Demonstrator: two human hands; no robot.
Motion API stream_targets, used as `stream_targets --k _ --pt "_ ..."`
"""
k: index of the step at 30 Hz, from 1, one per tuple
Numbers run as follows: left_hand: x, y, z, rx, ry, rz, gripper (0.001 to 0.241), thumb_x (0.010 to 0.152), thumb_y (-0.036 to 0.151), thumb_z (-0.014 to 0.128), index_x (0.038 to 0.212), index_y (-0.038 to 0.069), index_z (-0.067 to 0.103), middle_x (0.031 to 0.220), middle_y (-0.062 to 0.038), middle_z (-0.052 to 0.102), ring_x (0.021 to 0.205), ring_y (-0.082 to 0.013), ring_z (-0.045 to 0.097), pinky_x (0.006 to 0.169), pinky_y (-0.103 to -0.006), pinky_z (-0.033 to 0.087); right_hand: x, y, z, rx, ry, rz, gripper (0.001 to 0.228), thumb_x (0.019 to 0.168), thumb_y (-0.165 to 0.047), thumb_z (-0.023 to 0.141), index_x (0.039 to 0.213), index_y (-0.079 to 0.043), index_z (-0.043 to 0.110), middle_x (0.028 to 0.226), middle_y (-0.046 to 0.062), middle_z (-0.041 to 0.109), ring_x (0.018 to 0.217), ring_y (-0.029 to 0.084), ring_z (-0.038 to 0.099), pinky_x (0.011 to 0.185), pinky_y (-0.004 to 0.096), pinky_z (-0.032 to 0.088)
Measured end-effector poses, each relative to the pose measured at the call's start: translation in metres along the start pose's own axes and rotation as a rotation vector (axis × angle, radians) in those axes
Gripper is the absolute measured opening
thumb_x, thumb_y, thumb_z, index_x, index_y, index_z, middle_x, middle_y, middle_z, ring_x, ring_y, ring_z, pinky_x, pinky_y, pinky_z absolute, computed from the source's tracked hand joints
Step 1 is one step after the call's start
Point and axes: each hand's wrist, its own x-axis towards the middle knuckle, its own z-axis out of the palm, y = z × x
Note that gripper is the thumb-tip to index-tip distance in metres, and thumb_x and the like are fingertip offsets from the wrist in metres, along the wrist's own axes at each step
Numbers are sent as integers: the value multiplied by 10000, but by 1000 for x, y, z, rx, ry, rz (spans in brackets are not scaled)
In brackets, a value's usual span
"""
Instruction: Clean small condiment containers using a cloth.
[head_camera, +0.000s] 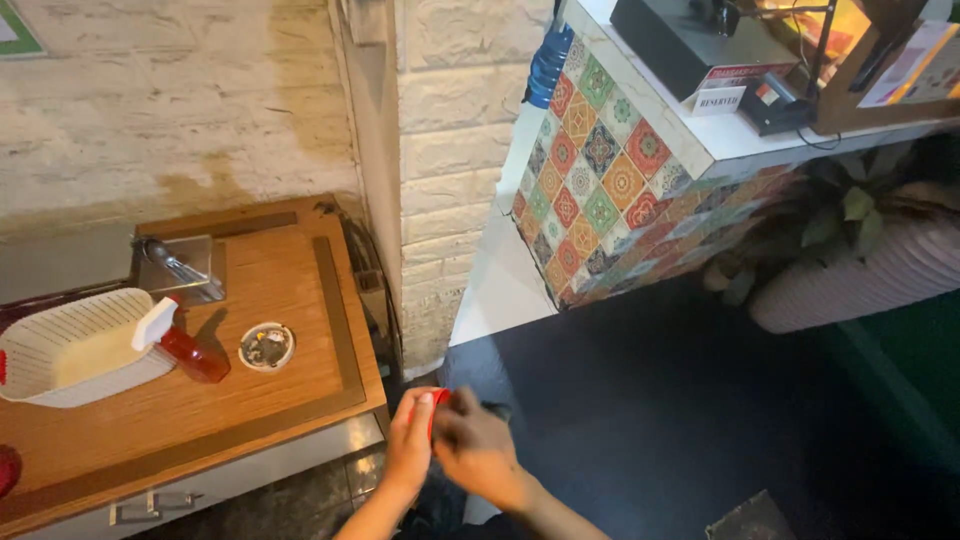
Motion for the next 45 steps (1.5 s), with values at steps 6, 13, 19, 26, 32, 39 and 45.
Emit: stream_targets --k 6,13,19,26,32,39,45 --pt "-1 -28 -11 -29 5 -44 392 1066 368 461 1119 47 680 933 -46 646 856 -132 569 785 -278 461 9 -11 -13 56 73 -27 161 833 -164 730 977 -103 771 973 129 627 753 333 664 643 412 530" --pt "-6 -16 -22 -167 53 -74 353 1030 359 460 1036 72 666 941 -12 666 900 -108 616 836 -266 493 20 -20 -18 174 -174 241 251 850 -190 707 1091 -139 752 1013 127 614 803 345 660 712 420 525" --pt "-9 -13 -31 -190 72 -149 364 1052 366 445 1007 73 656 909 -35 650 861 -134 592 808 -280 486 13 1 5 240 -136 41 282 802 -126 704 1077 -79 749 1063 155 627 937 335 672 782 419 557" --pt "-21 20 -30 -62 96 -65 410 1045 380 423 1069 61 679 970 -31 680 914 -130 613 850 -273 486 -6 33 51 859 -215 164 267 772 -29 706 1025 -58 625 1013 82 559 950 200 559 791 373 476" --pt "-18 23 -23 35 36 -7 414 1050 378 428 1103 52 678 954 -55 699 882 -144 631 823 -285 505 8 2 1 548 -258 103 125 848 -102 738 828 -19 646 973 50 568 869 166 587 754 320 478" --pt "-12 24 -16 40 -70 43 396 1027 376 442 1134 59 655 1022 -39 719 945 -124 648 863 -267 506 14 -25 -24 501 -117 382 161 874 -187 695 961 -52 689 1023 86 561 856 246 673 762 357 540" --pt "-6 8 -19 9 -71 -10 430 1062 385 427 1121 35 672 992 -62 702 923 -139 624 858 -273 496 6 20 1 417 -12 149 158 785 -83 724 910 14 729 1032 156 588 958 301 620 816 416 525"
